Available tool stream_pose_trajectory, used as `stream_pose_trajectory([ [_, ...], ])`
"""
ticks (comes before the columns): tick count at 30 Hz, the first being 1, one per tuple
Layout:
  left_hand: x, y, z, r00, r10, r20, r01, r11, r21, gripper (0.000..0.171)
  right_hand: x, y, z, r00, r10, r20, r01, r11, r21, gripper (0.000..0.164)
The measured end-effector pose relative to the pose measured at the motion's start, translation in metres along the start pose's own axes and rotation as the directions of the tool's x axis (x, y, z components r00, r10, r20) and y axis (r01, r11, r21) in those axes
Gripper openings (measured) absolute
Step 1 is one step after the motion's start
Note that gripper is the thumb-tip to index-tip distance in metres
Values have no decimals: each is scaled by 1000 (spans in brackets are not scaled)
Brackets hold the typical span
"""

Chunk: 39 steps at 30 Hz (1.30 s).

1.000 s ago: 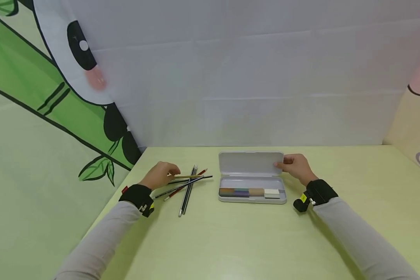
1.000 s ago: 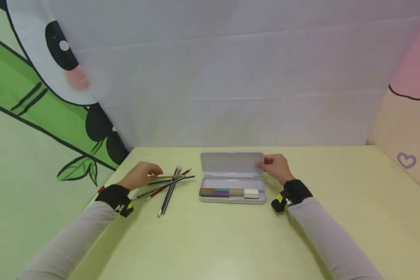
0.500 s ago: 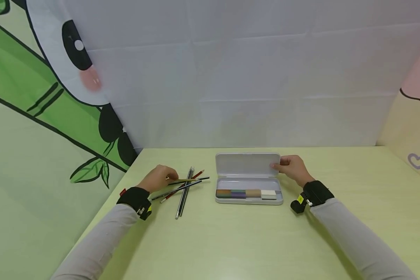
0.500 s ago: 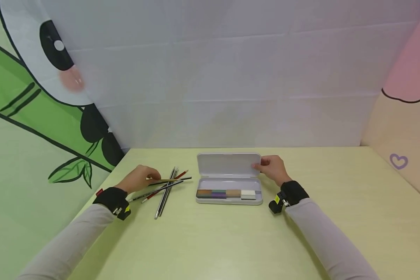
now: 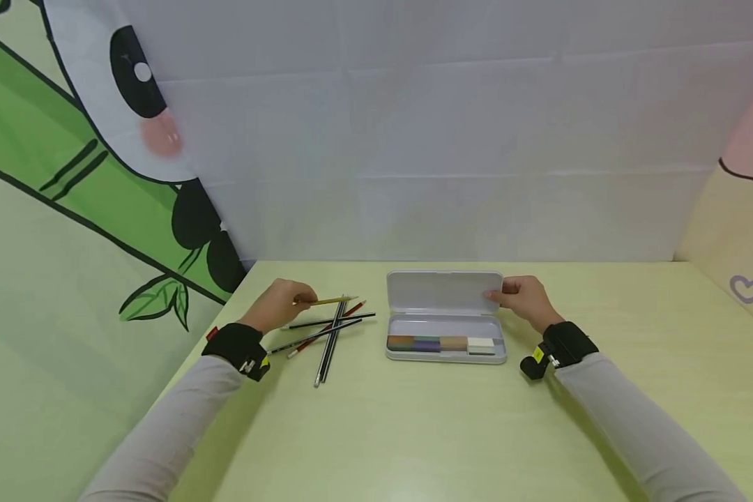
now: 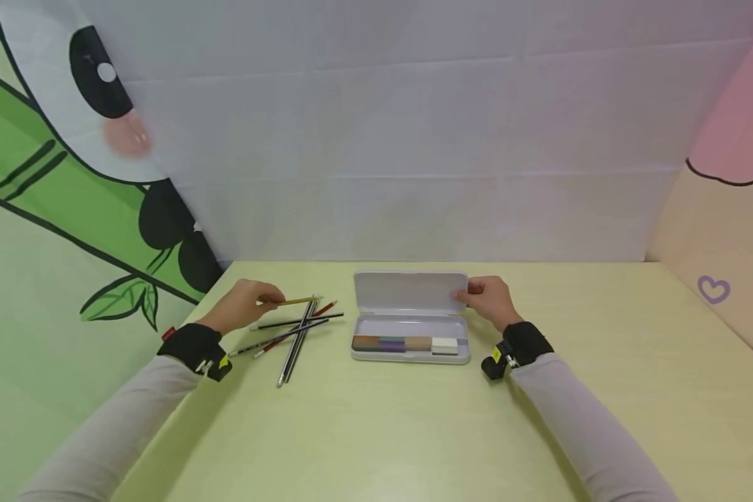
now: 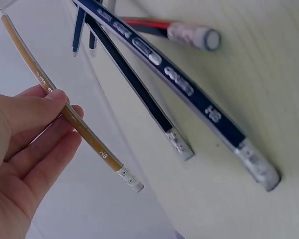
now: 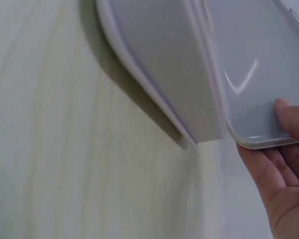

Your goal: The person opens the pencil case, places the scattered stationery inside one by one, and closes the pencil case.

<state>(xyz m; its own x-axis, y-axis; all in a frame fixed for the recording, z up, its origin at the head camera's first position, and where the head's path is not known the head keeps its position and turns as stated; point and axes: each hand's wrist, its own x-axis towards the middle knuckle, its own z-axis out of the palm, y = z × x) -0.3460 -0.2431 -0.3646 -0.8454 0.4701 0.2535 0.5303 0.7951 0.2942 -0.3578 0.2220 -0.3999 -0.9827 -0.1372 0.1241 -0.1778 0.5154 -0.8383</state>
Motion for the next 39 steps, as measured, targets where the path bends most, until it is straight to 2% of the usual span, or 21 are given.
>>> stream_pose_trajectory([
  [5,3,8,2,1000,9,-8,-9,1000,-3,17,0,-1,0,1000,7,-7,-7,1000,5,42],
  [16,17,39,1,994,104,-24,-104,994,-34,18,-1,-1,0,1000,16,-10,-16,1000,-5,41],
  [23,28,46,5,990,140,-30,-141,990,-28,16,1,-2,1,1000,16,-6,-16,1000,-3,40],
  [33,42,64,5,990,139,4,-138,988,-73,17,0,-3,3,1000,30,-5,-30,1000,-4,42],
  [39,53,75,5,980,197,10,-196,977,-90,18,1,-3,4,1000,25,-19,-25,1000,-14,40],
])
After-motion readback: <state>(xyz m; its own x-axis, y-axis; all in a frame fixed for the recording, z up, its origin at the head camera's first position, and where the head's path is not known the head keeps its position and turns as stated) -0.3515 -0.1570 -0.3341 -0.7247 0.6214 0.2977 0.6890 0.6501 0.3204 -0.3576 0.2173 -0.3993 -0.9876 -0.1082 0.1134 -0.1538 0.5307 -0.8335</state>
